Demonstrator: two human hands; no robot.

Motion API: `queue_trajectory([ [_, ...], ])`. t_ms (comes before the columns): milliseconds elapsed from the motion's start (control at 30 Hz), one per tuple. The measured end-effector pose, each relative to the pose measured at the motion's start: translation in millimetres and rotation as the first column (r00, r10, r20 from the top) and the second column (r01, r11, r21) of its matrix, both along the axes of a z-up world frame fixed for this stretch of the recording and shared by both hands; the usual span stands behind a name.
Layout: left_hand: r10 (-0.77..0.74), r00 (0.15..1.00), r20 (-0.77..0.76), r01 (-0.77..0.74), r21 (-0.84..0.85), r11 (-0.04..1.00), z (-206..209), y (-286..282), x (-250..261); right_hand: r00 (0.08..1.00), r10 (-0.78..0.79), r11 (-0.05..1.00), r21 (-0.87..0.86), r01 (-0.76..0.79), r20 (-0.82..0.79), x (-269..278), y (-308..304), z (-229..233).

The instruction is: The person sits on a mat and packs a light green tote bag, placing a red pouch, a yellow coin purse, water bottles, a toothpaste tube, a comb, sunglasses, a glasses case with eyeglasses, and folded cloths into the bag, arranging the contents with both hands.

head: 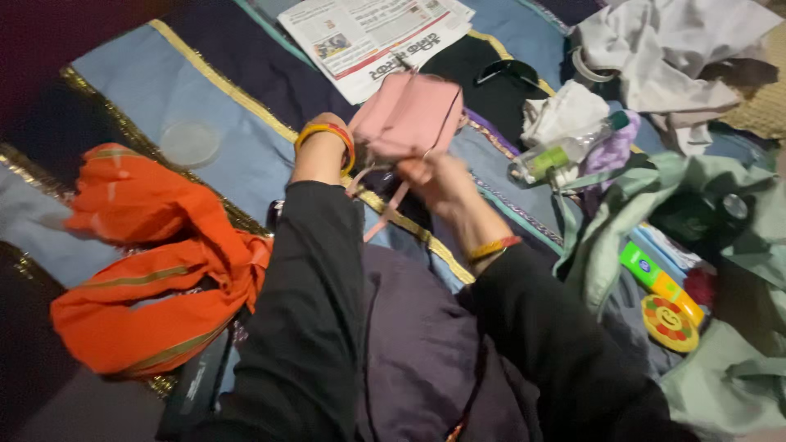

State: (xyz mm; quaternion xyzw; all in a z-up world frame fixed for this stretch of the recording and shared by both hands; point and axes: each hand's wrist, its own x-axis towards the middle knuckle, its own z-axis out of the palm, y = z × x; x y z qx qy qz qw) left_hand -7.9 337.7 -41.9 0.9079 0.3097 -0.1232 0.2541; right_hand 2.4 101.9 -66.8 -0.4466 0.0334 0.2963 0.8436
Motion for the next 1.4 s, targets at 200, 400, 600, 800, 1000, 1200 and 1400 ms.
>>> queue_trajectory([
  [200, -0.035, 0.997, -0.067, 0.036, 0.005, 0.999, -23, 5, -14, 0.861, -0.339, 0.686, -0.528, 0.502, 0.378, 4, 41, 21],
  [400, -0.078, 0.992, -0.1, 0.079, 0.007, 0.997, -37, 7, -25, 0.288, 0.562, 0.561, -0.613, 0.556, 0.776, -32, 83, -13],
  [600, -0.112, 0.988, -0.109, 0.113, 0.001, 0.994, -33, 3, -20, 0.296, 0.798, 0.212, -0.706, 0.676, 0.524, -21, 100, -30],
  [800, -0.109, 0.988, -0.105, 0.107, -0.018, 0.994, -1, -9, -15, 0.457, 0.809, 0.046, -0.814, 0.579, 0.37, -37, 81, -13],
  [1000, 0.013, 0.977, 0.214, 0.012, -0.113, 0.994, 52, -52, 5, 0.68, 0.347, 0.352, -0.762, 0.543, 0.645, -37, 30, 12],
  [1200, -0.257, 0.917, 0.304, 0.292, -0.075, 0.953, 74, -139, 9, 0.75, -0.074, 0.601, -0.571, 0.559, 0.658, -32, -64, -17],
  [1400, -0.481, 0.866, 0.137, 0.474, 0.088, 0.876, 67, -163, -3, 0.885, -0.098, 0.596, -0.685, 0.419, 0.455, -36, -117, -77],
])
